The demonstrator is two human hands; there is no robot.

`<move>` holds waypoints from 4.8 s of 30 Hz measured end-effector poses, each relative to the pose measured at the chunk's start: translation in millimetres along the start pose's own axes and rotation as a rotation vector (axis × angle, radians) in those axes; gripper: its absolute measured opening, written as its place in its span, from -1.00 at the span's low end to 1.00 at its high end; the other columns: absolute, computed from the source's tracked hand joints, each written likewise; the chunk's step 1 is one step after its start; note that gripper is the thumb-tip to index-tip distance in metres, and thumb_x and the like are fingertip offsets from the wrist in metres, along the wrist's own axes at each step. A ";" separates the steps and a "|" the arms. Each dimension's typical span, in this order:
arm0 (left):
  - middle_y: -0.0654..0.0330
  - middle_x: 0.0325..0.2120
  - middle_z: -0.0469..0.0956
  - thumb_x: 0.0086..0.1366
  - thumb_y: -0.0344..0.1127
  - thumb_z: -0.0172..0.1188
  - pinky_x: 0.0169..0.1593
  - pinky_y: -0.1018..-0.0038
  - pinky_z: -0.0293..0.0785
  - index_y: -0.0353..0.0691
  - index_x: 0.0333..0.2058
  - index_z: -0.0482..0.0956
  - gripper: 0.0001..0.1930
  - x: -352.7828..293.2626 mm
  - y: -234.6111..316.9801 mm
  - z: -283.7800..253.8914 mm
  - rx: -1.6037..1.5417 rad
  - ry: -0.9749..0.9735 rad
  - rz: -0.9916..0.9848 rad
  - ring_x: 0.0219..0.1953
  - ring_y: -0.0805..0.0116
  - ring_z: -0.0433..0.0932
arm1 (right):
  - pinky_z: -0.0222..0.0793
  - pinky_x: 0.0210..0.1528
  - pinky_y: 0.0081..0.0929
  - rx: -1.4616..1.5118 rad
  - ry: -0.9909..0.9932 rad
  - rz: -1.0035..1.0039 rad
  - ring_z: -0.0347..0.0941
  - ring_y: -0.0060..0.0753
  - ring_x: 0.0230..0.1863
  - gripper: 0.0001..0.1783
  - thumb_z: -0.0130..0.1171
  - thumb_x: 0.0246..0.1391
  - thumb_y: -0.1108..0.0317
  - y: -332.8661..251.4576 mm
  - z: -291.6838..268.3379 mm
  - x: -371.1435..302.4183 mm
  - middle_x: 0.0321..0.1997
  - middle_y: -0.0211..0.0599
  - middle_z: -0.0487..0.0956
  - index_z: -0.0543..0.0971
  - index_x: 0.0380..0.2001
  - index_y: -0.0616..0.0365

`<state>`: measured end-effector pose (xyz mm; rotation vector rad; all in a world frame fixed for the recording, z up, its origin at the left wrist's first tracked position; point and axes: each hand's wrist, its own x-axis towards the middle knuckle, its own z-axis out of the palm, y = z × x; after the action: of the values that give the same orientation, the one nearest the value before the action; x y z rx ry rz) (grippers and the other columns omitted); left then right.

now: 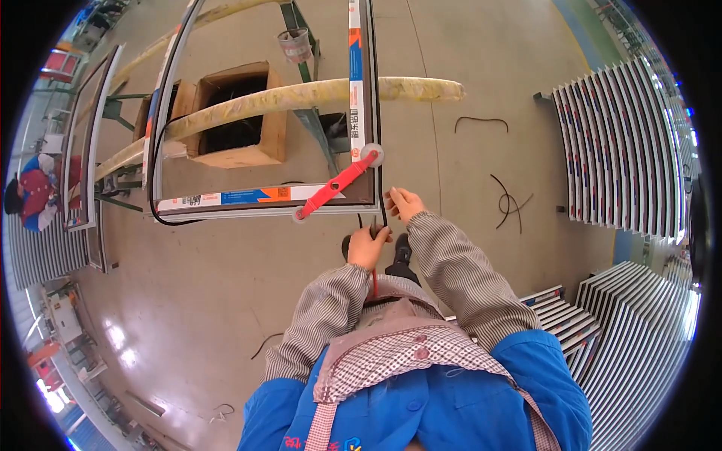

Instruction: Assembling window frames by inserting gaskets and components using a hand tool.

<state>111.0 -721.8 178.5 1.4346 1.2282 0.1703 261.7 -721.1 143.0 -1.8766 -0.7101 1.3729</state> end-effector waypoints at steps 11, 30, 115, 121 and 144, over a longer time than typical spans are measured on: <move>0.12 -0.59 0.56 0.06 -0.21 0.14 -0.34 0.51 0.37 -0.40 -0.48 0.52 -0.72 -1.2 -9.5 7.5 -0.284 0.142 -0.140 -0.51 0.37 0.52 | 0.29 -0.51 -0.43 -0.014 0.187 -0.034 0.40 -0.50 -0.54 -0.60 -0.09 0.10 0.10 0.0 37.5 0.0 -0.59 -0.22 0.48 0.47 -0.47 0.28; 0.26 -0.26 0.44 0.29 -0.16 -0.13 -0.62 0.65 0.19 -0.23 -0.06 0.34 -0.66 -28.8 8.1 -12.5 -0.975 0.191 -0.280 -0.65 0.62 0.23 | 0.31 -0.11 -0.51 0.030 -0.468 0.010 0.40 -0.38 -0.15 -0.56 0.11 -0.07 0.32 38.8 24.5 -143.4 -0.19 -0.16 0.46 0.34 -0.11 0.29; 0.22 -0.22 0.43 0.20 -0.41 0.02 -0.08 0.45 0.41 -0.25 -0.17 0.38 -0.80 24.1 -9.9 112.3 -2.036 0.283 0.313 -0.22 0.38 0.45 | 0.08 -0.72 -0.63 -0.397 -0.631 0.339 0.11 -0.65 -0.80 -0.45 -0.05 0.01 -0.17 -28.2 -73.2 -87.8 -0.81 -0.51 0.21 0.38 -0.63 0.16; 0.20 -0.21 0.44 0.20 -0.44 0.00 -0.10 0.45 0.41 -0.23 -0.16 0.38 -0.78 27.1 -16.2 113.6 -1.995 0.298 0.330 -0.23 0.36 0.45 | 0.07 -0.65 -0.61 -0.480 -0.624 0.059 0.16 -0.63 -0.72 -0.54 -0.01 0.07 0.01 -11.1 -84.3 -73.7 -0.77 -0.57 0.24 0.37 -0.67 0.20; 0.35 -0.58 0.41 0.23 -0.31 -0.02 -0.70 0.69 0.06 -0.30 -0.23 0.44 -0.79 11.2 9.6 55.3 -1.325 0.736 -0.167 -0.76 0.69 0.12 | 0.22 -0.55 -0.33 -0.575 -0.218 -0.309 0.35 -0.21 -0.67 -0.63 0.01 0.00 0.14 -16.9 -4.7 5.1 -0.72 -0.12 0.41 0.45 -0.64 0.25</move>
<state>160.2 -746.8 163.2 0.0693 1.3284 1.2166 267.1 -707.9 154.4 -1.9306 -1.5695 1.2642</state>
